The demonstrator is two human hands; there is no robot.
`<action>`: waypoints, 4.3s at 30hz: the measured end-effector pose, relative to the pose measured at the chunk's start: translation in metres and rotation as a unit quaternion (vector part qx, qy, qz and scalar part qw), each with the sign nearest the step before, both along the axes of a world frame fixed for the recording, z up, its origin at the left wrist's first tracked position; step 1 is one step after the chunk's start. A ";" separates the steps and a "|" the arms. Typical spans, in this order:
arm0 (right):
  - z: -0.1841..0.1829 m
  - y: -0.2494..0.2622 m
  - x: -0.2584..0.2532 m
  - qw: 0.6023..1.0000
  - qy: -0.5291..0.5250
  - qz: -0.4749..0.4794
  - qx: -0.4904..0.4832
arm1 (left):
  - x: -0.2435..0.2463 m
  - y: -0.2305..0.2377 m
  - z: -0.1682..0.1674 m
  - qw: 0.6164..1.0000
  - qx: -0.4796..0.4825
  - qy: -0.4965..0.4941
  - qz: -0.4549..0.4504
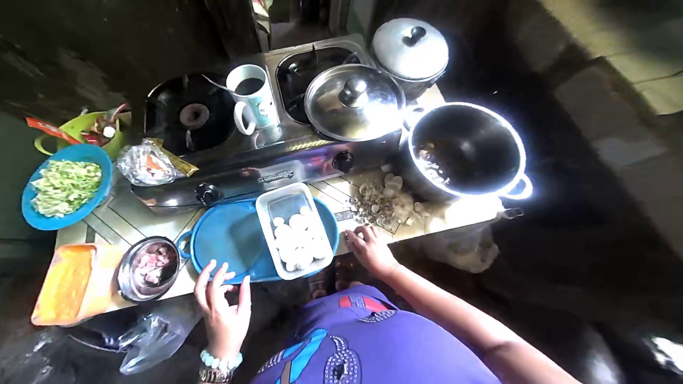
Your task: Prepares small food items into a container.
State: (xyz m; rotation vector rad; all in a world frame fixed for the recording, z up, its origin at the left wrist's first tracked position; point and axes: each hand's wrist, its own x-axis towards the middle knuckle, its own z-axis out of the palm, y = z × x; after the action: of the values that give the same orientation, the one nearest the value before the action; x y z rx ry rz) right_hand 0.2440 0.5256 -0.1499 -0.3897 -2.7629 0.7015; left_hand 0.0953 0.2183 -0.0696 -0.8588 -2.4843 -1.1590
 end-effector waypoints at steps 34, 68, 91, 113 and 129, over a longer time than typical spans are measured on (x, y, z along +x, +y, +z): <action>0.015 0.051 -0.007 0.971 -0.039 0.234 -0.027 | 0.063 0.093 0.012 0.999 0.044 0.012 0.019; 0.096 0.067 0.019 0.983 0.125 0.105 -0.090 | 0.091 0.202 0.025 0.920 0.115 -0.321 -0.193; 0.125 0.072 0.014 0.960 0.118 0.103 -0.231 | 0.085 0.210 0.023 0.865 0.255 -0.368 -0.227; 0.117 0.057 0.013 0.968 0.099 0.068 -0.221 | 0.080 0.213 0.016 0.820 0.288 -0.433 -0.238; 0.118 0.072 0.009 0.957 0.125 0.092 -0.244 | 0.076 0.211 0.019 0.787 0.311 -0.482 -0.227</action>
State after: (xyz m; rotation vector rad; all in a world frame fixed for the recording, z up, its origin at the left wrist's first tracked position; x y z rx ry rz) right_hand 0.2528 0.5980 -0.0324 -0.1204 -2.3838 1.3832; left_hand 0.1718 0.4289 -0.0505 -0.7639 -2.1663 -2.9825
